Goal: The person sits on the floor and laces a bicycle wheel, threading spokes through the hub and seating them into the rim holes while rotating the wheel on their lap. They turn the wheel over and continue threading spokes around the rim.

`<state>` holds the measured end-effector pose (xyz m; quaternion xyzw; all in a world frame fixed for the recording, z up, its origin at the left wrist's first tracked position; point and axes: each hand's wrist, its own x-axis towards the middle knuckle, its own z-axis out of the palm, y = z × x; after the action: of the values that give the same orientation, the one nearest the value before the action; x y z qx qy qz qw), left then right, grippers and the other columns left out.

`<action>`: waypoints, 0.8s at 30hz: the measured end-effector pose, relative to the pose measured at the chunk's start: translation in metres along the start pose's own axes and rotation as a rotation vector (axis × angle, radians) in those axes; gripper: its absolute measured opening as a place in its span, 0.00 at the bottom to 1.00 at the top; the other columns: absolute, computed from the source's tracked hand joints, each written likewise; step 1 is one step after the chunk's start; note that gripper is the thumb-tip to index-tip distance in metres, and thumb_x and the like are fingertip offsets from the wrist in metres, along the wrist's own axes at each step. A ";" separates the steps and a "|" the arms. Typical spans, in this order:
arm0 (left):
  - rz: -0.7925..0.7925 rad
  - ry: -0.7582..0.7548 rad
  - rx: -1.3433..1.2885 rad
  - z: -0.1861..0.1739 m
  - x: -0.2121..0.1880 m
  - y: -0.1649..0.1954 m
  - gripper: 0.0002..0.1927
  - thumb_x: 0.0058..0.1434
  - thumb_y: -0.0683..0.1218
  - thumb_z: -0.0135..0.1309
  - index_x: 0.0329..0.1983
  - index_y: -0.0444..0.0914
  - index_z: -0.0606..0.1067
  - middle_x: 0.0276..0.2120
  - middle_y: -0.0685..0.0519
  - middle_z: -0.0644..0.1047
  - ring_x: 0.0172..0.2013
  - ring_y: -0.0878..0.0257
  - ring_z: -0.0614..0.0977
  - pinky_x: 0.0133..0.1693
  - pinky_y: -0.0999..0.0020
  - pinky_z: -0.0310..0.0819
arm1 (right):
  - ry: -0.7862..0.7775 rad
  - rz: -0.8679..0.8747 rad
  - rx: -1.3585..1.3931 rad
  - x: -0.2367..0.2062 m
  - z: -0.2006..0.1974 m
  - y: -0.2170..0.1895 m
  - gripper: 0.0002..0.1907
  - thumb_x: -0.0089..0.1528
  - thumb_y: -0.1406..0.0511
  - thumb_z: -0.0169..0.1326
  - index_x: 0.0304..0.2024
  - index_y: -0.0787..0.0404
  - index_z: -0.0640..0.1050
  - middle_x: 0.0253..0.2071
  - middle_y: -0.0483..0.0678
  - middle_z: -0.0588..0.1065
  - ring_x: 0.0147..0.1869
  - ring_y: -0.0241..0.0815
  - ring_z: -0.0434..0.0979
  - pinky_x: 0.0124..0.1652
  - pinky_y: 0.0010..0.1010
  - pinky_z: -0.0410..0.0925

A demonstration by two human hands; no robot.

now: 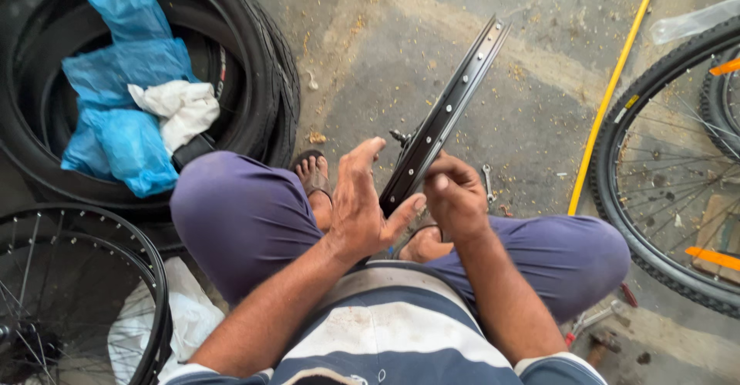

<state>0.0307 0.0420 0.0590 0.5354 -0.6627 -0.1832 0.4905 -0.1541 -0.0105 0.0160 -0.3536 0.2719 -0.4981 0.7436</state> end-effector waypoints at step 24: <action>-0.085 -0.058 -0.074 0.004 -0.005 0.000 0.48 0.60 0.56 0.67 0.71 0.31 0.53 0.62 0.36 0.68 0.58 0.43 0.72 0.59 0.52 0.69 | 0.103 0.088 0.127 -0.008 -0.016 0.009 0.12 0.60 0.72 0.59 0.47 0.67 0.78 0.43 0.50 0.81 0.46 0.39 0.82 0.48 0.30 0.75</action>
<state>0.0275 0.0452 0.0548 0.5391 -0.6462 -0.2438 0.4821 -0.1641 -0.0046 -0.0001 -0.2674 0.2929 -0.4984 0.7709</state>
